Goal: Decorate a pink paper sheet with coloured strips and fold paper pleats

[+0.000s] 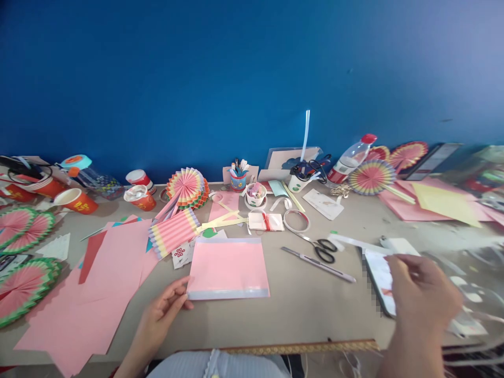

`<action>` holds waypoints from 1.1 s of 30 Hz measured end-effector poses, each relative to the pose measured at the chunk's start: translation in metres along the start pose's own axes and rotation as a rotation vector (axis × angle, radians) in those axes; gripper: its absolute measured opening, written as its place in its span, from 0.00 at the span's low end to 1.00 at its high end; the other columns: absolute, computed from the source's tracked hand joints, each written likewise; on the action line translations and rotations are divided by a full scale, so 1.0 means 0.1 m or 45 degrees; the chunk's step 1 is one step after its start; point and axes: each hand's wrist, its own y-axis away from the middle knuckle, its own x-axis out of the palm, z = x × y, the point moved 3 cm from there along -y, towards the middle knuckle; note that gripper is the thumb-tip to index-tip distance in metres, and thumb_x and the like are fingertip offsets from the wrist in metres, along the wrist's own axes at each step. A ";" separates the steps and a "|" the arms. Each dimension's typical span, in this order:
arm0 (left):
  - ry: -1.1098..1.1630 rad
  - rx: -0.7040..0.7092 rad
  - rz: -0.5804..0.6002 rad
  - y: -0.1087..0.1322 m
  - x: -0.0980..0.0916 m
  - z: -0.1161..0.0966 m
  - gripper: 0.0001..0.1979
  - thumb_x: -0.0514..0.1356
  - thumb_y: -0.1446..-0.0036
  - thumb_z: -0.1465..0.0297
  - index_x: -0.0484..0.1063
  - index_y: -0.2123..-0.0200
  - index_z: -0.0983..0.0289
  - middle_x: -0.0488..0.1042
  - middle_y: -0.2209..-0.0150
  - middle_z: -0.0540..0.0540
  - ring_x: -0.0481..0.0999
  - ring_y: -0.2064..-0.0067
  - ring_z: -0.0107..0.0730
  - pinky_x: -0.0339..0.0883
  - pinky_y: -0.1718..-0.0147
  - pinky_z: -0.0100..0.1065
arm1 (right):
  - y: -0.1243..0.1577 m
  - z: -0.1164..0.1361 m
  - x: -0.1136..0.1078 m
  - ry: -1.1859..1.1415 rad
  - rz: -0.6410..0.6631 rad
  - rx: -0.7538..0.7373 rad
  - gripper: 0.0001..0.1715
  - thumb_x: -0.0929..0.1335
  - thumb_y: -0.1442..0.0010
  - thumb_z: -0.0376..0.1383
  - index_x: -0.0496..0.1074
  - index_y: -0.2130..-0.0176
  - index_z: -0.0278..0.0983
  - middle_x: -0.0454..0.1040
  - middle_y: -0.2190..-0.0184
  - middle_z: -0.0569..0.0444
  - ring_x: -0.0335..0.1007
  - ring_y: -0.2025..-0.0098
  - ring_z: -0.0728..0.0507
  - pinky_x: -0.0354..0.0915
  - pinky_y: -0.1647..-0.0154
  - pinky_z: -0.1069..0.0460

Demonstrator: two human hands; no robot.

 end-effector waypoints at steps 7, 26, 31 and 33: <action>-0.336 0.232 0.060 0.11 -0.07 0.07 0.21 0.52 0.33 0.57 0.70 0.42 0.57 0.79 0.63 0.54 0.80 0.66 0.32 0.76 0.62 0.30 | 0.01 0.75 0.50 -0.147 0.280 -0.273 0.09 0.68 0.49 0.43 0.73 0.68 0.42 0.76 0.71 0.46 0.74 0.68 0.40 0.64 0.68 0.48; -0.890 0.679 0.041 -0.39 -0.29 -0.54 0.14 0.52 0.32 0.69 0.73 0.48 0.55 0.79 0.55 0.54 0.79 0.54 0.37 0.74 0.57 0.34 | 0.44 2.43 1.41 -0.470 0.753 -1.088 0.07 0.63 0.39 0.34 0.70 0.68 0.39 0.75 0.70 0.53 0.70 0.69 0.46 0.63 0.66 0.53; -0.941 0.772 -0.031 -0.77 -0.50 -0.67 0.14 0.50 0.31 0.67 0.74 0.52 0.58 0.79 0.58 0.56 0.79 0.57 0.36 0.72 0.58 0.34 | 0.45 2.55 1.84 -0.238 0.682 -1.211 0.17 0.60 0.34 0.33 0.76 0.56 0.38 0.79 0.58 0.48 0.75 0.61 0.43 0.65 0.62 0.52; -0.986 0.775 -0.112 -0.99 -0.64 -0.73 0.13 0.50 0.31 0.67 0.74 0.55 0.59 0.79 0.58 0.55 0.79 0.56 0.35 0.72 0.58 0.33 | 0.48 2.49 1.91 -0.152 0.641 -1.249 0.19 0.60 0.34 0.32 0.76 0.52 0.38 0.80 0.55 0.47 0.76 0.58 0.42 0.66 0.62 0.52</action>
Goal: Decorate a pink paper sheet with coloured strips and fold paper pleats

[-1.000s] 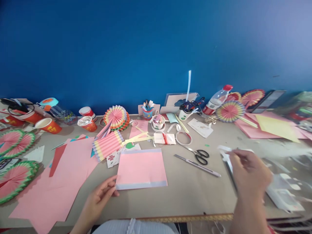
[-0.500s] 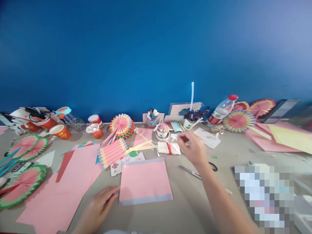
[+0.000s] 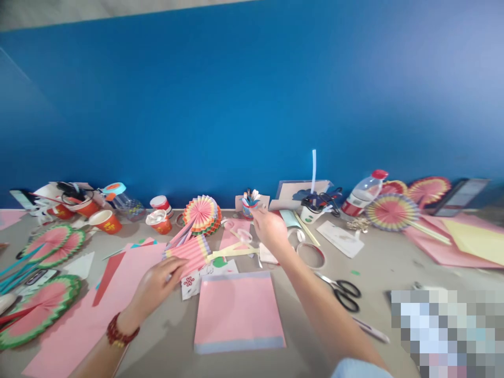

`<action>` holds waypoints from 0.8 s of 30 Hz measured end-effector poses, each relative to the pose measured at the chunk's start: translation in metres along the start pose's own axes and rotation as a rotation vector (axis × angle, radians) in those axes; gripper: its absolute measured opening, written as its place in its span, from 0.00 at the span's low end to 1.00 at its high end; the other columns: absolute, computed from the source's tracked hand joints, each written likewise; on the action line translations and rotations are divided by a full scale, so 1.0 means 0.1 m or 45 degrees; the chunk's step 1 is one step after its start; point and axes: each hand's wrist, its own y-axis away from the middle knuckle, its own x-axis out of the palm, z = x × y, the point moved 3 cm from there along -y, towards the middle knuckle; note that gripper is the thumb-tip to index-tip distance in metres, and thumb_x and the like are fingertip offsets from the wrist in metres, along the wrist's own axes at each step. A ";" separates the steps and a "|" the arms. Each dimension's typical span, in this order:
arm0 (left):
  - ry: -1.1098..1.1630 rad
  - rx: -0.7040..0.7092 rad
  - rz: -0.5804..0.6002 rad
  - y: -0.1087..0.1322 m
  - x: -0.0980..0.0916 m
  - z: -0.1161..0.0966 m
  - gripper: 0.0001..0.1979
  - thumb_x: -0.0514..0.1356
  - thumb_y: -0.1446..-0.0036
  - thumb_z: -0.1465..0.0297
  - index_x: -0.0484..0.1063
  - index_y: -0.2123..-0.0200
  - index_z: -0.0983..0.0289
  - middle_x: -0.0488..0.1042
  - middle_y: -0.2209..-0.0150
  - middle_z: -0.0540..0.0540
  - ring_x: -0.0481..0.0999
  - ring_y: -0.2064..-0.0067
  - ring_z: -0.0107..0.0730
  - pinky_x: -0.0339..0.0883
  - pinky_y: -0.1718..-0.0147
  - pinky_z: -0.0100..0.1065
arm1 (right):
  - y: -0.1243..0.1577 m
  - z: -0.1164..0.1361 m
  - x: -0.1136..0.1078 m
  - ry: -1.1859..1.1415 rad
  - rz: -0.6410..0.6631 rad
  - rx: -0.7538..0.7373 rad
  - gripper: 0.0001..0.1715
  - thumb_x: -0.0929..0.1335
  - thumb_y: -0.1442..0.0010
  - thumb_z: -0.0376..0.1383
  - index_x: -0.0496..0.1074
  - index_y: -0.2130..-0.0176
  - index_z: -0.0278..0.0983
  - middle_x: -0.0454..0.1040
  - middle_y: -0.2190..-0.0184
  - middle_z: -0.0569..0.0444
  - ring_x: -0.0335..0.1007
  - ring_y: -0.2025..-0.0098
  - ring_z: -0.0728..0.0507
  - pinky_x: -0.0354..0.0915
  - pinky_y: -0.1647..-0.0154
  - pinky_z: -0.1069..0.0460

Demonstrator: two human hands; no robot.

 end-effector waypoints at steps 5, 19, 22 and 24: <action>-0.426 -0.147 -0.097 -0.54 -0.10 0.44 0.14 0.51 0.33 0.66 0.70 0.49 0.61 0.76 0.51 0.58 0.76 0.50 0.39 0.70 0.54 0.35 | 0.39 0.00 0.01 -0.019 0.079 -0.004 0.18 0.60 0.33 0.35 0.78 0.56 0.40 0.81 0.59 0.50 0.78 0.61 0.42 0.67 0.63 0.52; -0.466 -0.267 -0.148 -0.97 0.27 0.77 0.14 0.53 0.37 0.73 0.69 0.49 0.63 0.77 0.60 0.59 0.78 0.59 0.43 0.67 0.62 0.36 | 1.39 -0.18 -0.22 -0.275 0.285 0.181 0.18 0.60 0.32 0.40 0.77 0.57 0.41 0.80 0.61 0.51 0.78 0.62 0.42 0.70 0.63 0.51; -0.372 -0.292 -0.229 -0.99 0.20 0.85 0.16 0.52 0.37 0.73 0.68 0.47 0.63 0.78 0.57 0.59 0.78 0.56 0.42 0.68 0.59 0.36 | 1.42 -0.25 -0.14 -0.295 0.275 0.184 0.18 0.60 0.32 0.40 0.77 0.56 0.41 0.80 0.61 0.50 0.78 0.62 0.41 0.70 0.63 0.51; -0.307 -0.297 -0.277 -0.98 0.13 0.89 0.17 0.51 0.37 0.73 0.67 0.46 0.63 0.78 0.57 0.58 0.78 0.56 0.42 0.69 0.58 0.37 | 1.42 -0.29 -0.09 -0.307 0.271 0.178 0.18 0.60 0.32 0.39 0.77 0.56 0.41 0.80 0.60 0.50 0.78 0.61 0.41 0.70 0.62 0.50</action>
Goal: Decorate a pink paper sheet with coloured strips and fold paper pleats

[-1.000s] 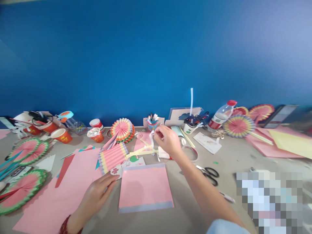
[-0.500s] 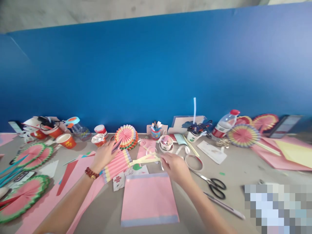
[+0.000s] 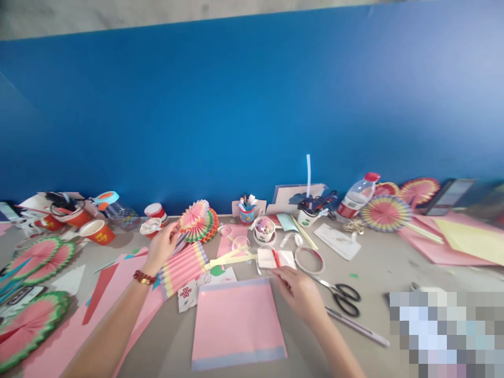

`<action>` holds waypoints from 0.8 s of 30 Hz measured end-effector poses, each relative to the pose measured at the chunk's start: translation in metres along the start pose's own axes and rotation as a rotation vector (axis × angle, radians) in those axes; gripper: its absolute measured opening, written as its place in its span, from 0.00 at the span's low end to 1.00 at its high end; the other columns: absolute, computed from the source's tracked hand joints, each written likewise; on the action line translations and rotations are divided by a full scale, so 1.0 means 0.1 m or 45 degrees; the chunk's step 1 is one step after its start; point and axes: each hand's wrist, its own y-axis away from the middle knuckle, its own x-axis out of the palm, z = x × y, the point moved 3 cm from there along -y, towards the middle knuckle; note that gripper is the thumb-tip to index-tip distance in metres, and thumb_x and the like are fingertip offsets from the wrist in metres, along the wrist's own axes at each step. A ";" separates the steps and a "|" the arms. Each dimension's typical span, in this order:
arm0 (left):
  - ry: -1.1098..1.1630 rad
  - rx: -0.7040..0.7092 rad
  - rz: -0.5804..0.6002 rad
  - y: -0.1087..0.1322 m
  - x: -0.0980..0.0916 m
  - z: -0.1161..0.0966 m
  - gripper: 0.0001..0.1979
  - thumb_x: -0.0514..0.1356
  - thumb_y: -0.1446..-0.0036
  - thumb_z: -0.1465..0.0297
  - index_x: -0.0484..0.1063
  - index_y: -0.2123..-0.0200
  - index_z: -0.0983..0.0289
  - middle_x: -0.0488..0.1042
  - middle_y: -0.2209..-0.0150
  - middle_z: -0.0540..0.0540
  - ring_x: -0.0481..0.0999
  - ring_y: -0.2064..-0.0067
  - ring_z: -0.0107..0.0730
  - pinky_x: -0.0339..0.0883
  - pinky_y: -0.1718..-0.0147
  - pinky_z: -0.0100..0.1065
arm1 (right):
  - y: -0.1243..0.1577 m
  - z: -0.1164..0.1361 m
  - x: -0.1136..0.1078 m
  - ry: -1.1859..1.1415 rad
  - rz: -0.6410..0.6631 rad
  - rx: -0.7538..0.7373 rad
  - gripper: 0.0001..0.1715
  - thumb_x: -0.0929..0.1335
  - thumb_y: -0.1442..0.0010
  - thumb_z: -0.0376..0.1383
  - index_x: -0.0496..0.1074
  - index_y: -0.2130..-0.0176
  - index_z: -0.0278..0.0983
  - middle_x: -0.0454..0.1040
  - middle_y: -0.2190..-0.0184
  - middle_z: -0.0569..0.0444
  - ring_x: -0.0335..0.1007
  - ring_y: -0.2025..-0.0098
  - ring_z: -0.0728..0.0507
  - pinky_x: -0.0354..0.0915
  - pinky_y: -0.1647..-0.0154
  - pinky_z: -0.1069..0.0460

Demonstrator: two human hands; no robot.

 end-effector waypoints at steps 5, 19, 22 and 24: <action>0.147 -0.002 -0.033 0.01 -0.24 0.14 0.17 0.53 0.36 0.67 0.66 0.45 0.61 0.78 0.58 0.54 0.79 0.59 0.37 0.71 0.59 0.34 | 0.01 -0.12 0.07 -0.020 -0.002 0.011 0.18 0.60 0.32 0.40 0.77 0.56 0.40 0.80 0.59 0.49 0.78 0.61 0.41 0.70 0.61 0.50; 0.085 0.084 0.043 0.17 -0.09 0.16 0.18 0.52 0.36 0.66 0.67 0.45 0.61 0.78 0.59 0.56 0.78 0.58 0.41 0.71 0.57 0.37 | 0.06 -0.28 0.14 -0.051 0.026 0.103 0.18 0.60 0.31 0.43 0.77 0.55 0.41 0.80 0.58 0.49 0.78 0.59 0.41 0.71 0.60 0.49; 0.031 0.088 0.086 0.19 0.02 0.14 0.23 0.55 0.38 0.64 0.63 0.40 0.63 0.76 0.51 0.61 0.76 0.50 0.45 0.69 0.53 0.39 | 0.06 -0.29 0.15 -0.043 0.034 0.104 0.18 0.60 0.31 0.42 0.77 0.55 0.42 0.80 0.57 0.50 0.78 0.58 0.40 0.71 0.58 0.49; -0.004 0.063 0.111 0.19 0.08 0.14 0.29 0.58 0.40 0.63 0.60 0.37 0.64 0.74 0.47 0.64 0.75 0.47 0.49 0.69 0.54 0.39 | 0.05 -0.30 0.17 -0.034 0.033 0.103 0.18 0.60 0.31 0.42 0.77 0.55 0.42 0.80 0.57 0.49 0.78 0.58 0.40 0.71 0.58 0.49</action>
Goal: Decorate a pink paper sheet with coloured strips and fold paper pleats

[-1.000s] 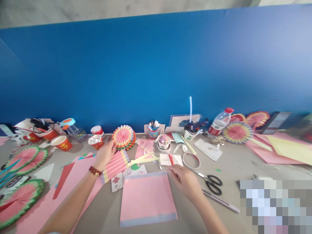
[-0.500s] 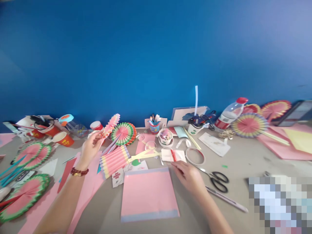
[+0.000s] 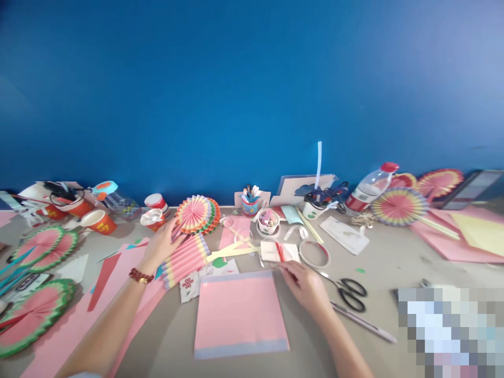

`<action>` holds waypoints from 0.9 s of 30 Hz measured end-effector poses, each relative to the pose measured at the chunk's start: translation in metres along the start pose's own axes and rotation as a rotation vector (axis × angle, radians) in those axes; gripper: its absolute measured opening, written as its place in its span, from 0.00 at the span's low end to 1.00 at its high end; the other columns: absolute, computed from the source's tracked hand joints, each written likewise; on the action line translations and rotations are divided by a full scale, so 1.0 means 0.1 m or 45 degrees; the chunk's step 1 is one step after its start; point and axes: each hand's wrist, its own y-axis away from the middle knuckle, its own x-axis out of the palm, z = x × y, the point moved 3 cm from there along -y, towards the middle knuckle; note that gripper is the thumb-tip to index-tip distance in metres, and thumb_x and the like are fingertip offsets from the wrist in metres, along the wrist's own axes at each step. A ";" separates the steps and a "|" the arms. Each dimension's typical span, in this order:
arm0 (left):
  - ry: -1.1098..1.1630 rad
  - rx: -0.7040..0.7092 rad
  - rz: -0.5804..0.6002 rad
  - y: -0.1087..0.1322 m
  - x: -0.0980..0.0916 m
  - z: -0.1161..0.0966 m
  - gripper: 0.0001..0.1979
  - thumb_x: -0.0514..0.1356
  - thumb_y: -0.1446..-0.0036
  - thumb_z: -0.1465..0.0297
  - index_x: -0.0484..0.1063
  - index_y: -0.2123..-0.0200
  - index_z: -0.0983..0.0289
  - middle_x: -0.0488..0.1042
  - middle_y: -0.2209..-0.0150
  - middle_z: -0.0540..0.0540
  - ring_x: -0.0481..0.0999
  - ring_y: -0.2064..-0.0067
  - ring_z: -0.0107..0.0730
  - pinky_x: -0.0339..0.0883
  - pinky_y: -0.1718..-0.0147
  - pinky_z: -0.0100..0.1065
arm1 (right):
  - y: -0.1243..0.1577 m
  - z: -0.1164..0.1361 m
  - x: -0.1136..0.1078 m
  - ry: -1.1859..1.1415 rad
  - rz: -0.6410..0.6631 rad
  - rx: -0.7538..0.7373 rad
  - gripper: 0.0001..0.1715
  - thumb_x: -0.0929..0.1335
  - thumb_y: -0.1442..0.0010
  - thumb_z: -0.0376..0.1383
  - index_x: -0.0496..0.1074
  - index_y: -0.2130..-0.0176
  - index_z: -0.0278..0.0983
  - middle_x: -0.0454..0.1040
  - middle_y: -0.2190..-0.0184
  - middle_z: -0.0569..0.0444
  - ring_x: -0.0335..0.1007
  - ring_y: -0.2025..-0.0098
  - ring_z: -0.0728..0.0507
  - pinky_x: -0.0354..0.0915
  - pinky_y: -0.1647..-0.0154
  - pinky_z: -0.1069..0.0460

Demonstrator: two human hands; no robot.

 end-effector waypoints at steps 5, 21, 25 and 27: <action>-0.022 -0.100 0.015 -0.06 -0.02 0.02 0.27 0.54 0.37 0.69 0.57 0.35 0.62 0.80 0.58 0.56 0.80 0.60 0.41 0.68 0.65 0.32 | -0.01 -0.04 0.05 0.009 0.023 0.009 0.18 0.60 0.31 0.42 0.77 0.54 0.41 0.80 0.58 0.50 0.78 0.59 0.40 0.71 0.59 0.49; -0.064 -0.080 0.043 -0.08 0.06 -0.10 0.33 0.57 0.39 0.67 0.54 0.32 0.64 0.80 0.55 0.61 0.81 0.62 0.45 0.66 0.71 0.32 | 0.02 0.00 -0.03 0.000 -0.027 0.033 0.18 0.60 0.32 0.42 0.77 0.56 0.41 0.80 0.57 0.49 0.78 0.57 0.40 0.71 0.57 0.48; -0.013 -0.092 -0.056 -0.20 -0.14 0.00 0.30 0.52 0.37 0.70 0.54 0.33 0.63 0.80 0.55 0.58 0.81 0.59 0.41 0.69 0.65 0.33 | 0.02 0.02 -0.07 -0.005 -0.056 0.041 0.18 0.60 0.32 0.41 0.77 0.56 0.40 0.81 0.57 0.49 0.78 0.58 0.40 0.71 0.57 0.48; 0.017 -0.103 -0.124 -0.25 -0.33 0.07 0.29 0.52 0.37 0.68 0.54 0.33 0.61 0.80 0.56 0.56 0.80 0.59 0.40 0.70 0.62 0.33 | 0.02 0.02 -0.07 -0.013 -0.061 0.034 0.18 0.60 0.33 0.40 0.78 0.57 0.40 0.81 0.58 0.49 0.78 0.58 0.40 0.71 0.56 0.47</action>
